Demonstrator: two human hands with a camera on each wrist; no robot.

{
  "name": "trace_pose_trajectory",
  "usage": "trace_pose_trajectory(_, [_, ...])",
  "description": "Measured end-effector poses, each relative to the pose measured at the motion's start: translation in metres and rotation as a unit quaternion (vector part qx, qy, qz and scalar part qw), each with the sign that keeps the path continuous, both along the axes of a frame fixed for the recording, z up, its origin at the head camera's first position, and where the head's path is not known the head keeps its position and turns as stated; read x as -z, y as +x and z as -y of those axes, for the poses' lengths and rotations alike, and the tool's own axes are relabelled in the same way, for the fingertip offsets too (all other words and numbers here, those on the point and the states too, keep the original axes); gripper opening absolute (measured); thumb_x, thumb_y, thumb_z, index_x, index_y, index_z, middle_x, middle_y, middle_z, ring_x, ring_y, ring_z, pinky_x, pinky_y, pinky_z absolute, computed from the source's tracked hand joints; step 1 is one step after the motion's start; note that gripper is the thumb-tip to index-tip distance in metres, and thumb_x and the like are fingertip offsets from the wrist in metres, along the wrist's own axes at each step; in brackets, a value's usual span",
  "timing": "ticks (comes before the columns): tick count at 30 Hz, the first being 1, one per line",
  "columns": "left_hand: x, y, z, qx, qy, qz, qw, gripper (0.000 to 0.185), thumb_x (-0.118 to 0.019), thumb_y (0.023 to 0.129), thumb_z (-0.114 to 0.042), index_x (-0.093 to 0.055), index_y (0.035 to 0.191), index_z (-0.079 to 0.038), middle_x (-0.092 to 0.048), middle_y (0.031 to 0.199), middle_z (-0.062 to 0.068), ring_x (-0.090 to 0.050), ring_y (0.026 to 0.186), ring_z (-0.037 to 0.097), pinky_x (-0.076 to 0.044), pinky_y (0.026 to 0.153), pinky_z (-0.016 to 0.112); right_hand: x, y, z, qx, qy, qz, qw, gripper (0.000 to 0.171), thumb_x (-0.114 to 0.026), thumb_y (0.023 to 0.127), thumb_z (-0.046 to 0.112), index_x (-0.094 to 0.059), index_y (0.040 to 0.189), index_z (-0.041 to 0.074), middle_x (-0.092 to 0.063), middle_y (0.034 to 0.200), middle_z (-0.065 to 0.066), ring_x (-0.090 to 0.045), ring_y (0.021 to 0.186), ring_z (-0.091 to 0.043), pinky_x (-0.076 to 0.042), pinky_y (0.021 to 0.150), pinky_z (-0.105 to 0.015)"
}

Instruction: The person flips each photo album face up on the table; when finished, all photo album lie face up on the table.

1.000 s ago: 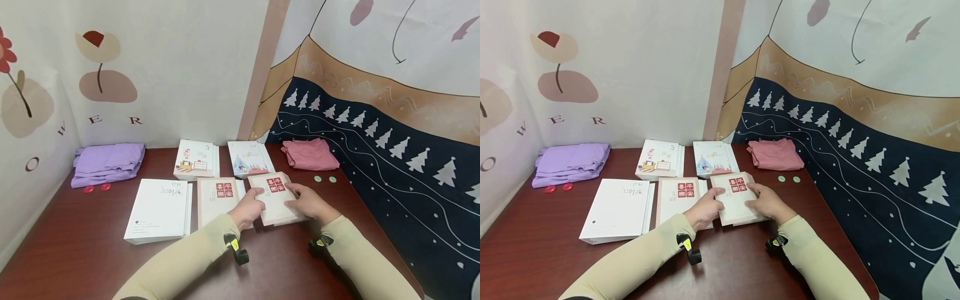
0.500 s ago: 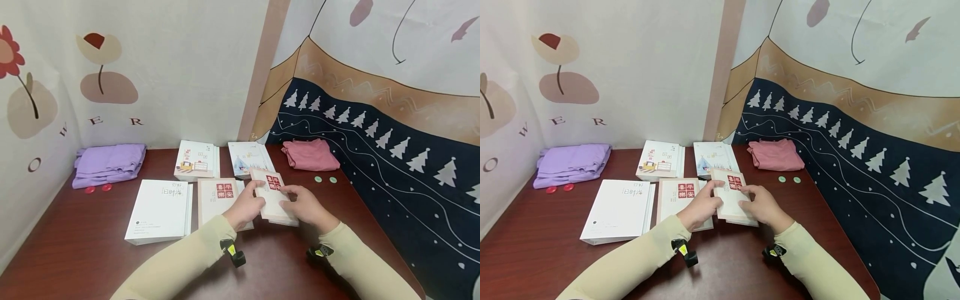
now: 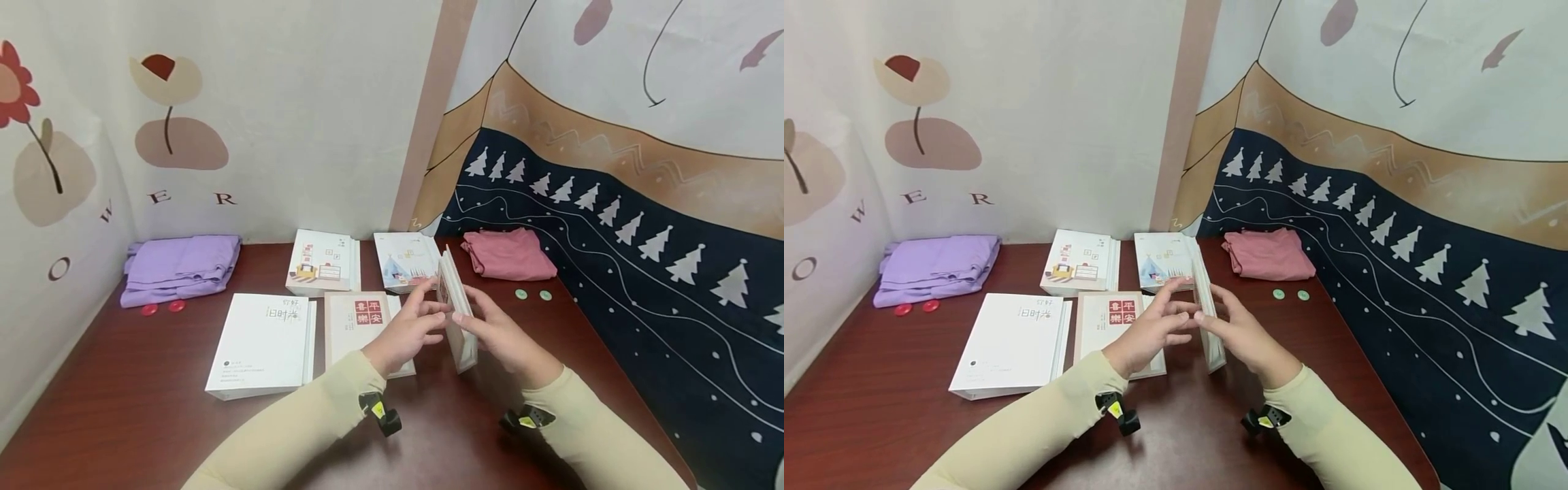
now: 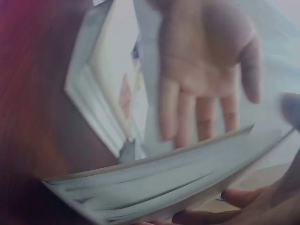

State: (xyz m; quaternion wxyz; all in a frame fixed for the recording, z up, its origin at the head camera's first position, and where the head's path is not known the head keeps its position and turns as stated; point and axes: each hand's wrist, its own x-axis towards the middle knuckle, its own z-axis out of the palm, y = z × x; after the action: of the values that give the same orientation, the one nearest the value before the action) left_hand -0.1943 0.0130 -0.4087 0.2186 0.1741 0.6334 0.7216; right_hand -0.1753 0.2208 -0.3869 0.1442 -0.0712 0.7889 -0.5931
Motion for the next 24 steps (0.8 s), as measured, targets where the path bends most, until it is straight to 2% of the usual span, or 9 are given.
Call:
trace_pose_trajectory(3, [0.007,-0.002,-0.003,0.032,-0.006,-0.001,0.9995,0.065,-0.045,0.112,-0.014,-0.016,0.169,-0.025,-0.051,0.157,0.017,-0.053,0.142,0.038,-0.046,0.115,0.058,-0.005,0.001,-0.002,0.025,0.056,-0.045,0.997,0.085,-0.070,0.096,0.017,-0.022,0.166,0.008,-0.039,0.160,-0.028,-0.051,0.135,-0.046,-0.054,0.103,-0.060])
trace_pose_trajectory(5, [0.012,-0.004,-0.005,0.046,-0.013,0.005,0.9989,0.066,-0.045,0.112,-0.014,-0.016,0.170,-0.024,-0.051,0.158,0.017,-0.051,0.144,0.038,-0.043,0.117,0.060,-0.008,0.002,-0.005,0.054,0.099,-0.077,0.991,0.087,-0.073,0.091,0.011,-0.027,0.165,0.006,-0.045,0.155,-0.029,-0.058,0.127,-0.045,-0.058,0.097,-0.057])
trace_pose_trajectory(8, [0.020,-0.006,-0.007,0.050,-0.035,0.016,0.9980,0.065,-0.047,0.111,-0.013,-0.018,0.169,-0.020,-0.053,0.156,0.019,-0.048,0.146,0.038,-0.040,0.119,0.062,-0.009,0.002,-0.011,0.089,0.149,-0.100,0.980,0.086,-0.074,0.089,0.006,-0.032,0.164,0.005,-0.050,0.153,-0.028,-0.063,0.122,-0.044,-0.060,0.094,-0.056])
trace_pose_trajectory(13, [0.029,-0.009,-0.009,0.019,-0.088,0.025,0.9957,0.070,-0.054,0.106,-0.011,-0.020,0.168,-0.012,-0.057,0.149,0.023,-0.051,0.143,0.038,-0.042,0.117,0.060,-0.007,0.000,-0.025,0.105,0.207,-0.112,0.966,0.084,-0.074,0.088,0.005,-0.034,0.162,0.000,-0.052,0.151,-0.029,-0.062,0.123,-0.044,-0.057,0.100,-0.057])
trace_pose_trajectory(17, [0.032,-0.012,-0.009,-0.018,-0.114,0.022,0.9931,0.074,-0.057,0.101,-0.009,-0.022,0.166,-0.006,-0.053,0.148,0.029,-0.051,0.141,0.041,-0.045,0.116,0.057,0.000,-0.005,-0.035,0.094,0.225,-0.100,0.965,0.085,-0.071,0.086,0.000,-0.032,0.161,-0.006,-0.056,0.144,-0.033,-0.062,0.121,-0.043,-0.058,0.096,-0.051])
trace_pose_trajectory(21, [0.034,-0.014,-0.006,-0.051,-0.132,0.026,0.9896,0.073,-0.059,0.101,-0.010,-0.025,0.165,-0.004,-0.042,0.157,0.032,-0.041,0.149,0.044,-0.037,0.122,0.057,0.011,-0.013,-0.043,0.084,0.237,-0.070,0.965,0.084,-0.067,0.084,-0.003,-0.034,0.160,-0.004,-0.054,0.146,-0.034,-0.058,0.121,-0.042,-0.053,0.096,-0.047])
trace_pose_trajectory(24, [0.035,-0.015,-0.005,-0.068,-0.138,0.034,0.9875,0.072,-0.058,0.102,-0.011,-0.026,0.165,-0.004,-0.033,0.164,0.032,-0.032,0.155,0.043,-0.032,0.125,0.056,0.017,-0.019,-0.049,0.081,0.261,-0.046,0.961,0.080,-0.066,0.085,-0.001,-0.039,0.160,0.000,-0.046,0.154,-0.032,-0.051,0.126,-0.042,-0.049,0.104,-0.052])
